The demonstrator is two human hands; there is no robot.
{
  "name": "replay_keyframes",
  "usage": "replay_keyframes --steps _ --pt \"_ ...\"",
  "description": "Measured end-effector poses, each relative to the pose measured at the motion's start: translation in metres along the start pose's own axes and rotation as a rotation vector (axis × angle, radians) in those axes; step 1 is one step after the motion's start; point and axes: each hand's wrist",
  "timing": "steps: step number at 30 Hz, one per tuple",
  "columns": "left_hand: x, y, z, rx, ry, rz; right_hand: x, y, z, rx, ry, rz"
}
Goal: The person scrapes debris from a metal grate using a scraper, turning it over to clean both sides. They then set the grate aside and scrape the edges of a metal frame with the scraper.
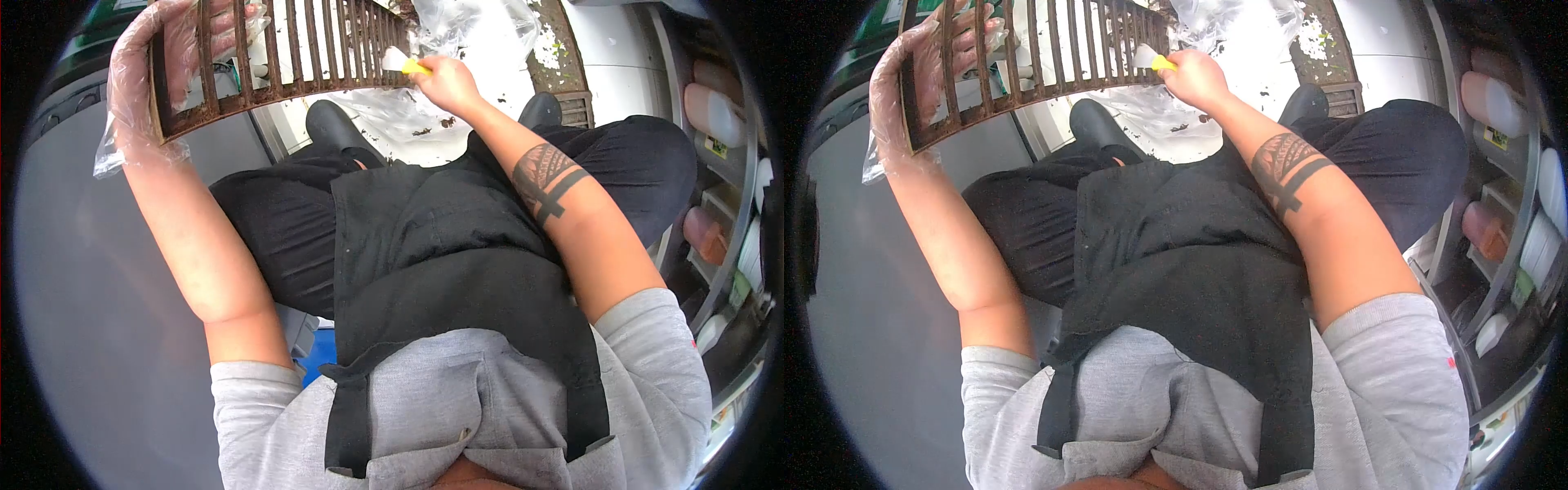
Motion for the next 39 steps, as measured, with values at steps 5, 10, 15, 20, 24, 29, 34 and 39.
replay_keyframes --steps 5,10,15,20,24,29,34,39 --pt "-0.002 0.006 -0.006 0.001 -0.068 -0.018 0.024 0.011 -0.006 0.156 -0.342 -0.143" --pt "0.006 0.003 -0.010 -0.041 -0.002 0.045 0.029 0.006 -0.008 0.207 -0.529 -0.269" --pt "0.008 0.011 -0.056 0.181 0.058 -0.066 0.020 0.001 -0.014 0.227 -0.474 -0.269" --pt "0.000 -0.003 0.004 -0.071 0.063 0.002 0.035 0.016 -0.026 0.153 -0.520 -0.317" --pt "0.005 0.004 -0.027 -0.024 0.040 -0.024 0.044 0.018 -0.033 0.274 -0.613 -0.325" --pt "0.010 0.006 -0.051 -0.004 0.011 -0.057 0.043 0.016 -0.035 0.351 -0.628 -0.342" --pt "0.011 0.008 -0.061 -0.041 0.001 -0.048 0.024 0.023 -0.025 0.376 -0.599 -0.316" --pt "0.029 0.019 -0.106 -0.045 -0.148 -0.047 -0.026 0.034 0.000 0.321 -0.305 -0.309"
Point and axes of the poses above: each hand's wrist, its own y-axis towards the middle knuckle, its own z-axis out of the palm, x = y × z, and after that the axes turned 9 degrees about x, right-handed
